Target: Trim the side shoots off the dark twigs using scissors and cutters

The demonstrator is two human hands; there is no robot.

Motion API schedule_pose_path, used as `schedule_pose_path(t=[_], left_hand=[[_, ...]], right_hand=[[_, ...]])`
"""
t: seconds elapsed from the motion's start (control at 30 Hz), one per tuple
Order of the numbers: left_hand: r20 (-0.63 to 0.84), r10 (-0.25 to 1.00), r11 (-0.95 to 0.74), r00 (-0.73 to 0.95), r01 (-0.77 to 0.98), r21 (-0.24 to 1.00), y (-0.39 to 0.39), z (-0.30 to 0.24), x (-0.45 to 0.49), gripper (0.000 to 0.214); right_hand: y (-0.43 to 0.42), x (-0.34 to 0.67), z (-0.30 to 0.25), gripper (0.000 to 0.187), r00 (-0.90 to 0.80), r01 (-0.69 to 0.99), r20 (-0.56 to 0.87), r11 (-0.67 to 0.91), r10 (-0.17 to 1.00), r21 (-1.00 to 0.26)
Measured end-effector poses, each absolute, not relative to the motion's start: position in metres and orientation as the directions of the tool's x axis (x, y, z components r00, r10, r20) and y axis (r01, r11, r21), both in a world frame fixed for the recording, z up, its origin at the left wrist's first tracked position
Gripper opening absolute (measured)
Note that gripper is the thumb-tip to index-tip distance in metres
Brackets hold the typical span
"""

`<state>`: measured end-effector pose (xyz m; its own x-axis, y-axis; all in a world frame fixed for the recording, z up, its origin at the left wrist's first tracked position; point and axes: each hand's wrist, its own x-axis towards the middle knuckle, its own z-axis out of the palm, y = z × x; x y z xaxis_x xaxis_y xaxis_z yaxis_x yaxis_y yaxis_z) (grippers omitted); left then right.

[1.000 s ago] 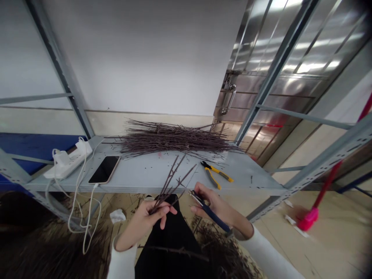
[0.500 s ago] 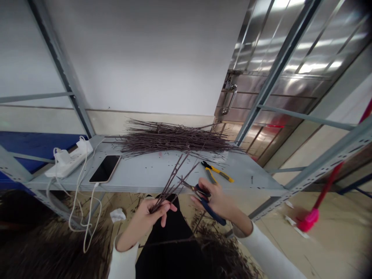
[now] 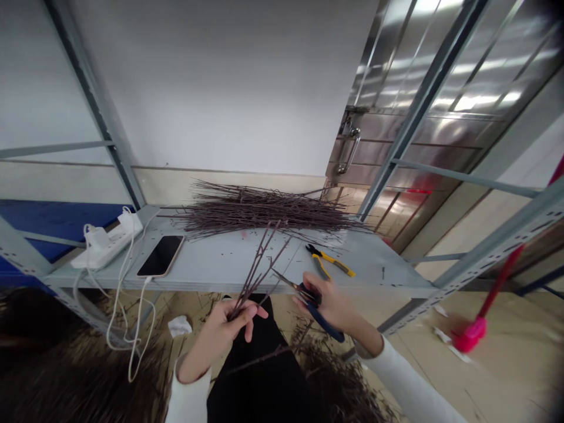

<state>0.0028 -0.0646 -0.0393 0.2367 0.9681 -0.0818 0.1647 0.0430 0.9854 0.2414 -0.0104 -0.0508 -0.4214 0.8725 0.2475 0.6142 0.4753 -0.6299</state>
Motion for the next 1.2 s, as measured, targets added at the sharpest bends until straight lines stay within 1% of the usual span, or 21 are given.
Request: schedule_pose_path(t=[0.13,0.3,0.47,0.63,0.73,0.9,1.07,1.13,1.2], left_hand=[[-0.082,0.963,0.040,0.255,0.163,0.986,-0.064,-0.041,0.003,0.042],[-0.071,0.962,0.026,0.262,0.172,0.985,-0.064,-0.043,0.003,0.039],[-0.073,0.964,0.030,0.256,0.168,0.985,-0.065,-0.043,0.004,0.039],[-0.069,0.961,0.021,0.267,0.178,0.984,-0.066,-0.040,0.007,0.041],[-0.073,0.961,0.023,0.267,0.186,0.982,-0.066,-0.040,0.007,0.041],[-0.082,0.956,0.031,0.280,0.184,0.982,-0.065,-0.041,0.005,0.041],[-0.081,0.960,0.029,0.267,0.195,0.980,-0.065,-0.038,0.007,0.044],[-0.080,0.965,0.035,0.251,0.180,0.983,-0.066,-0.038,0.009,0.045],[-0.094,0.970,0.058,0.224,0.159,0.986,-0.066,-0.038,0.011,0.046]], right_hand=[[-0.011,0.244,-0.053,0.034,-0.423,0.594,0.220,0.452,0.879,-0.665],[-0.011,0.250,-0.055,0.033,-0.522,0.505,0.153,0.448,0.839,-0.738],[-0.017,0.249,-0.051,0.035,-0.574,0.444,0.075,0.387,0.815,-0.808],[-0.019,0.246,-0.050,0.036,-0.590,0.422,0.077,0.389,0.803,-0.819],[-0.017,0.246,-0.051,0.037,-0.571,0.454,0.091,0.407,0.816,-0.793],[-0.013,0.249,-0.055,0.040,-0.516,0.548,0.157,0.466,0.842,-0.695],[-0.011,0.247,-0.060,0.040,-0.460,0.585,0.214,0.475,0.862,-0.657],[-0.010,0.245,-0.063,0.038,-0.413,0.615,0.272,0.486,0.869,-0.621],[-0.009,0.242,-0.067,0.033,-0.340,0.666,0.374,0.501,0.863,-0.552]])
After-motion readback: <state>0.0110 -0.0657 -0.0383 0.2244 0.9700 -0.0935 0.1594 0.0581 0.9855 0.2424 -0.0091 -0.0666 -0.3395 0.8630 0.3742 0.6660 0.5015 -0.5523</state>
